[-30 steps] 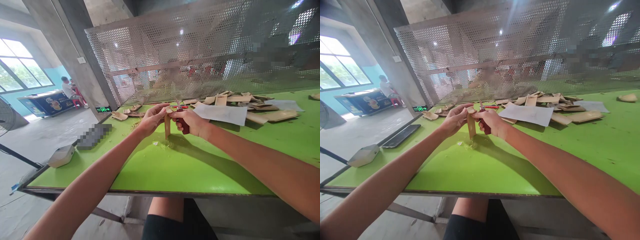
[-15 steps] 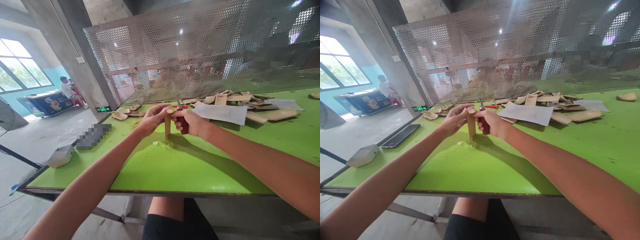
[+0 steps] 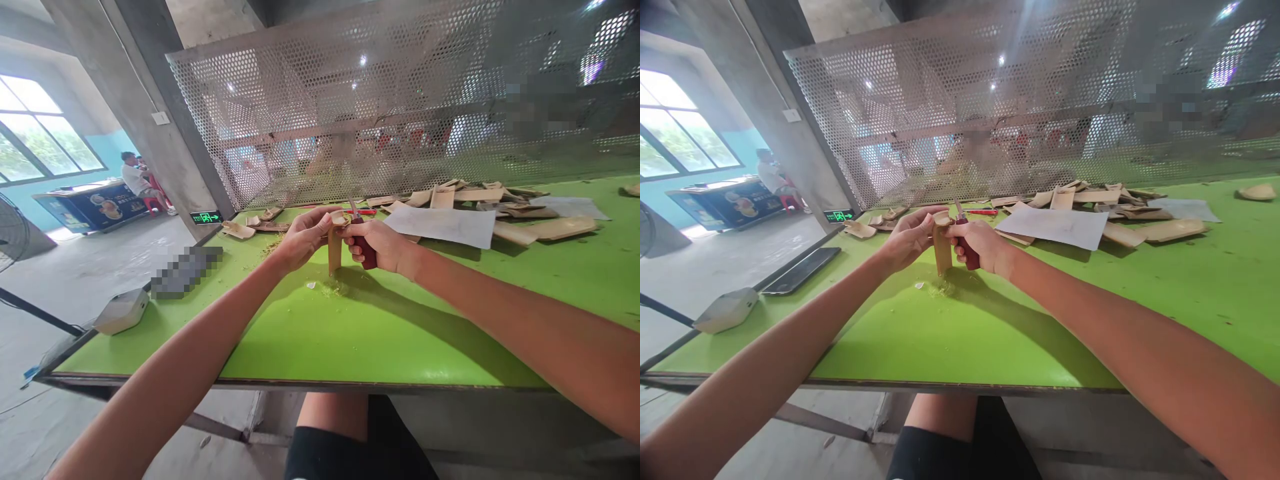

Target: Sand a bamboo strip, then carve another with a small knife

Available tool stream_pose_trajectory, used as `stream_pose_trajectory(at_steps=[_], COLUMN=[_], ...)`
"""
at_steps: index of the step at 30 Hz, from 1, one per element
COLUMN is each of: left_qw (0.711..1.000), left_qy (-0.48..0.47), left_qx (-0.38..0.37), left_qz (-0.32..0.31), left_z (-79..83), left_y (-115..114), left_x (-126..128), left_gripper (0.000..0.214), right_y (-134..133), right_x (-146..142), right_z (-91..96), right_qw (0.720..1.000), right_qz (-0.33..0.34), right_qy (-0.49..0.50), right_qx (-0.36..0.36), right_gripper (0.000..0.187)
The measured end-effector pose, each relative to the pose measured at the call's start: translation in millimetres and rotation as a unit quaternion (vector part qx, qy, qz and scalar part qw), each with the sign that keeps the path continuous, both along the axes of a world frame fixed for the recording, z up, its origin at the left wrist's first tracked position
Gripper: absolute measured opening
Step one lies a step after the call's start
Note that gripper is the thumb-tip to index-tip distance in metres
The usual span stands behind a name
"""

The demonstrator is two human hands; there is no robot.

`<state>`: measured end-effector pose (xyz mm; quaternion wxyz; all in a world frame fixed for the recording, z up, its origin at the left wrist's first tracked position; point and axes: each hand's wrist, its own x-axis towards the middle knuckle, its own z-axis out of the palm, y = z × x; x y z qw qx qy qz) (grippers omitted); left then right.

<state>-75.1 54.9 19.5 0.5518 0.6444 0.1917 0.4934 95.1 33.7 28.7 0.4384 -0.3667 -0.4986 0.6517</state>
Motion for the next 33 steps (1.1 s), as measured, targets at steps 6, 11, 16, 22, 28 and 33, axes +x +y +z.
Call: stream_pose_trajectory(at_steps=[6,11,16,22,28,33], left_qw=[1.0,0.998,0.998,0.999,1.0,0.999], left_qy=[0.002,-0.024,-0.013,0.007,0.01,0.019], left_qx=[-0.007,-0.045,-0.043,-0.01,0.007,0.021], left_qz=[0.004,0.02,0.04,0.035,0.026,0.04], left_z=[0.5,1.1,2.7,1.9,1.0,0.4], left_y=[0,4,5,3,1,1], left_x=[0,-5,-8,-3,-1,1], left_gripper=[0.039,0.031,0.031,0.044,0.043,0.043], right_y=[3,19,20,-2,-4,-6], right_x=[3,20,23,1,-2,-3], right_z=[2.9,3.5,2.7,4.3,2.8,5.0], right_qw=[1.0,0.978,0.982,0.995,0.994,0.996], right_qz=[-0.01,-0.169,-0.155,-0.055,-0.074,-0.076], right_qy=[-0.015,-0.117,-0.1,-0.049,-0.02,-0.013], right_qx=[0.003,0.029,0.034,0.064,0.072,0.055], right_gripper=[0.018,0.021,0.018,0.027,0.026,0.018])
